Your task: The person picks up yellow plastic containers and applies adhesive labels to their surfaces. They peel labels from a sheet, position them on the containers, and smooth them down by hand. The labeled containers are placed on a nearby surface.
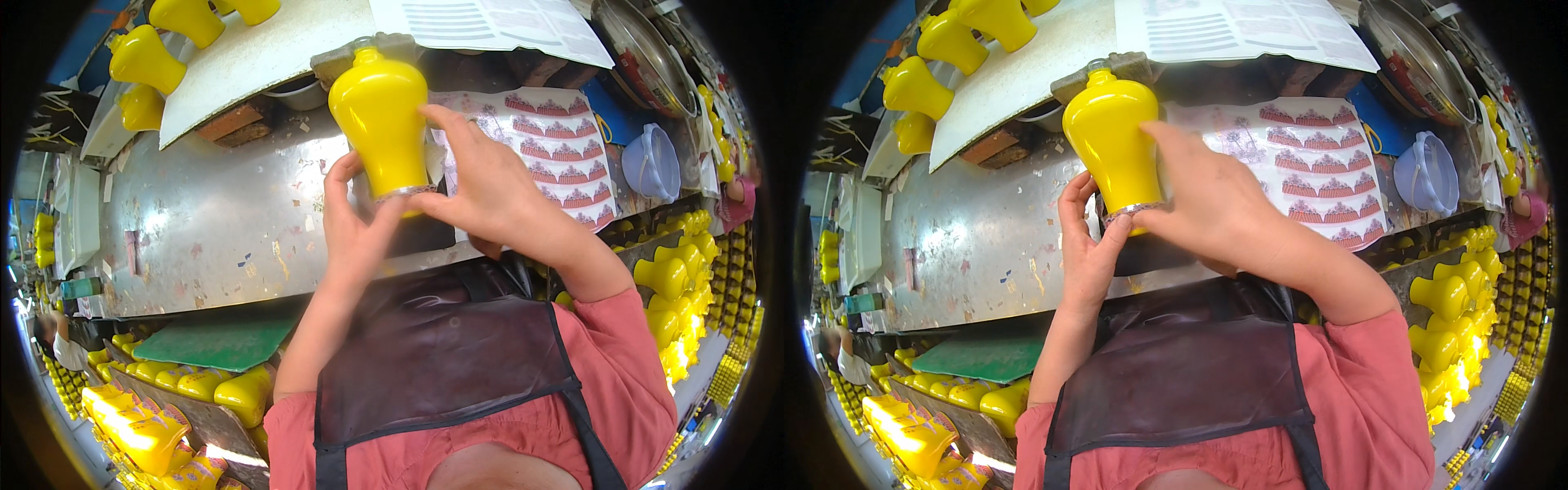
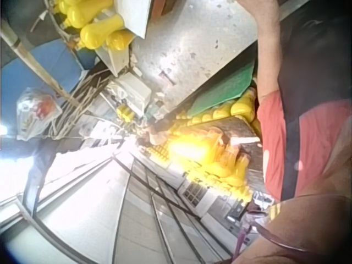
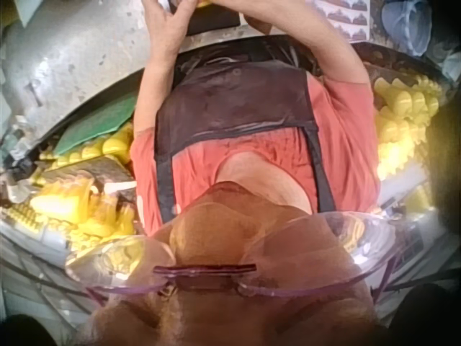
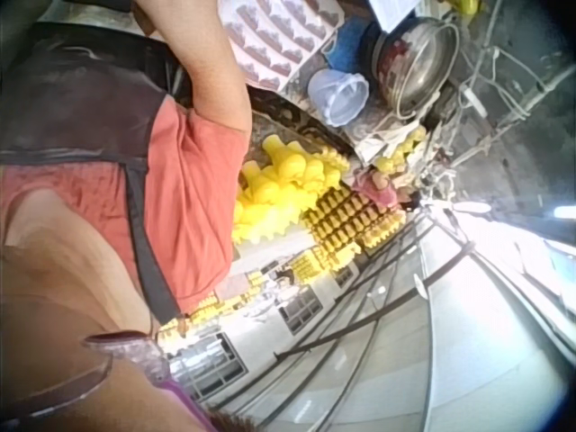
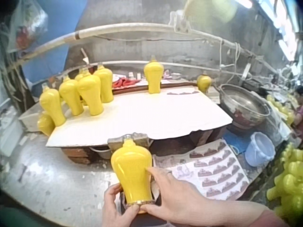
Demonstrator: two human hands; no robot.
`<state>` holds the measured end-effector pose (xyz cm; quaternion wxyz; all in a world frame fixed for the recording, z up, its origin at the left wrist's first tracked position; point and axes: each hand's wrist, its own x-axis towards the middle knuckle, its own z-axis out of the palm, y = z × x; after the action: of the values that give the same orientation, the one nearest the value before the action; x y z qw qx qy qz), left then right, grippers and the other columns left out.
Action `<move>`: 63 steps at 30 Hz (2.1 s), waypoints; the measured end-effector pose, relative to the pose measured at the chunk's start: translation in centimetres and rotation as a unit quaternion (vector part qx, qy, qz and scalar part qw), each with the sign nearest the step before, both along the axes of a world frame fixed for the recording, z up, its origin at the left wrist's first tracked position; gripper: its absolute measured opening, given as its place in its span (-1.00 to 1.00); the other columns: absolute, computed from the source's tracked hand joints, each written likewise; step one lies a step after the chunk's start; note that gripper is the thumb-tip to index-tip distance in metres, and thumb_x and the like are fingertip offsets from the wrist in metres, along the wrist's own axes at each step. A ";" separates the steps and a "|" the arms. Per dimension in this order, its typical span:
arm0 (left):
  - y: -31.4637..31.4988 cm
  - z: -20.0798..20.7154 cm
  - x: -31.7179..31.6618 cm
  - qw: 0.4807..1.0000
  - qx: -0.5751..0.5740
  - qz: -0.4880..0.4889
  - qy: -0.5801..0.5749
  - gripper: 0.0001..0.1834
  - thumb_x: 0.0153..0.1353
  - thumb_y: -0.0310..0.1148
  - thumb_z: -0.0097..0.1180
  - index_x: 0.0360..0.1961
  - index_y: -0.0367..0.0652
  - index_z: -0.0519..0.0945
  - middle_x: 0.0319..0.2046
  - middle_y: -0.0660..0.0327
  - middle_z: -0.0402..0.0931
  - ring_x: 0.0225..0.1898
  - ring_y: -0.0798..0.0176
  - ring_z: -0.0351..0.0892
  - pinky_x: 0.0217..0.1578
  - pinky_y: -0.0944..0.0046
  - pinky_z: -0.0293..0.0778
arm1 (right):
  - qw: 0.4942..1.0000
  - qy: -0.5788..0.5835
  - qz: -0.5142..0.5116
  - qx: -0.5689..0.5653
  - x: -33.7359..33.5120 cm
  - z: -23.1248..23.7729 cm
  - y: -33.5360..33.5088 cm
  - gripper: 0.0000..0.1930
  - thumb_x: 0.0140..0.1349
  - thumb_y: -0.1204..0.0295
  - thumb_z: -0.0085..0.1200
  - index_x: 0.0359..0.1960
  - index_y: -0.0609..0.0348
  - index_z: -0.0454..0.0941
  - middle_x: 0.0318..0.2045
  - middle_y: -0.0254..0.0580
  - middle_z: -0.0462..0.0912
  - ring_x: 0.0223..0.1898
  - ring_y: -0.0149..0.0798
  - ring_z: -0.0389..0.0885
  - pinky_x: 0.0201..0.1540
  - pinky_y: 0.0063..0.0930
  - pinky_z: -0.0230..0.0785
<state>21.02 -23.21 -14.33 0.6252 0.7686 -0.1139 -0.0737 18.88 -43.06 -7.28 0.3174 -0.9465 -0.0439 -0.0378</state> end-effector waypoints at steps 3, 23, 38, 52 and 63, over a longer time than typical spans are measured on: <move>0.0 -0.2 0.0 1.000 -0.023 -0.001 0.008 -0.17 0.20 -0.30 0.33 0.42 -0.24 0.19 0.32 -0.03 0.27 0.43 0.07 0.20 0.44 0.06 0.11 | 0.997 -0.073 -0.031 0.007 0.5 -1.5 1.0 -0.18 0.12 0.22 0.35 0.39 0.19 0.24 0.10 0.28 0.53 -0.04 0.19 0.65 -0.05 -0.08 0.52; 1.1 -2.5 0.2 0.998 -0.046 -0.047 -0.024 -0.23 0.38 -0.22 0.17 0.51 -0.13 0.13 0.28 -0.02 0.35 0.35 0.08 0.29 0.40 0.05 0.15 | 0.894 0.256 0.010 0.367 -0.9 -5.6 -5.2 -0.85 0.32 0.34 0.26 -0.23 0.13 0.63 -0.37 -0.35 0.74 -0.53 -0.69 0.39 -0.54 -0.70 0.16; 0.7 -2.8 0.3 0.995 -0.088 -0.050 -0.016 -0.30 0.47 -0.26 0.06 0.52 -0.17 0.09 0.31 0.02 0.32 0.36 0.12 0.28 0.40 0.09 0.14 | 0.976 -0.046 -0.075 0.200 -2.3 -5.4 0.2 -0.44 0.21 0.33 0.35 0.24 0.23 0.56 -0.47 -0.31 0.53 -0.52 -0.48 0.42 -0.38 -0.49 0.34; 0.0 -2.4 0.0 0.996 -0.076 -0.039 -0.008 -0.18 0.37 -0.23 0.13 0.52 -0.22 0.02 0.36 -0.03 0.26 0.38 0.08 0.25 0.43 0.03 0.09 | 0.951 0.067 -0.085 0.290 -1.0 -6.3 0.4 -0.18 0.03 0.20 0.45 0.35 0.24 0.44 -0.02 0.00 0.61 -0.22 -0.22 0.59 -0.11 -0.37 0.47; 0.5 -3.3 0.0 0.992 -0.115 -0.052 0.004 -0.19 0.43 -0.07 0.07 0.52 -0.19 0.03 0.37 0.02 0.26 0.37 0.09 0.26 0.40 0.06 0.11 | 0.918 0.111 -0.053 0.377 -1.1 -6.9 -0.5 -0.26 0.28 0.40 0.29 0.47 0.31 0.28 0.21 -0.17 0.46 -0.43 -0.63 0.37 -0.37 -0.70 0.30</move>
<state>21.07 -22.67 -17.60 0.7053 0.6842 -0.1590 -0.0953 17.81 -43.57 -14.15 0.6508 -0.7560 0.0592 0.0371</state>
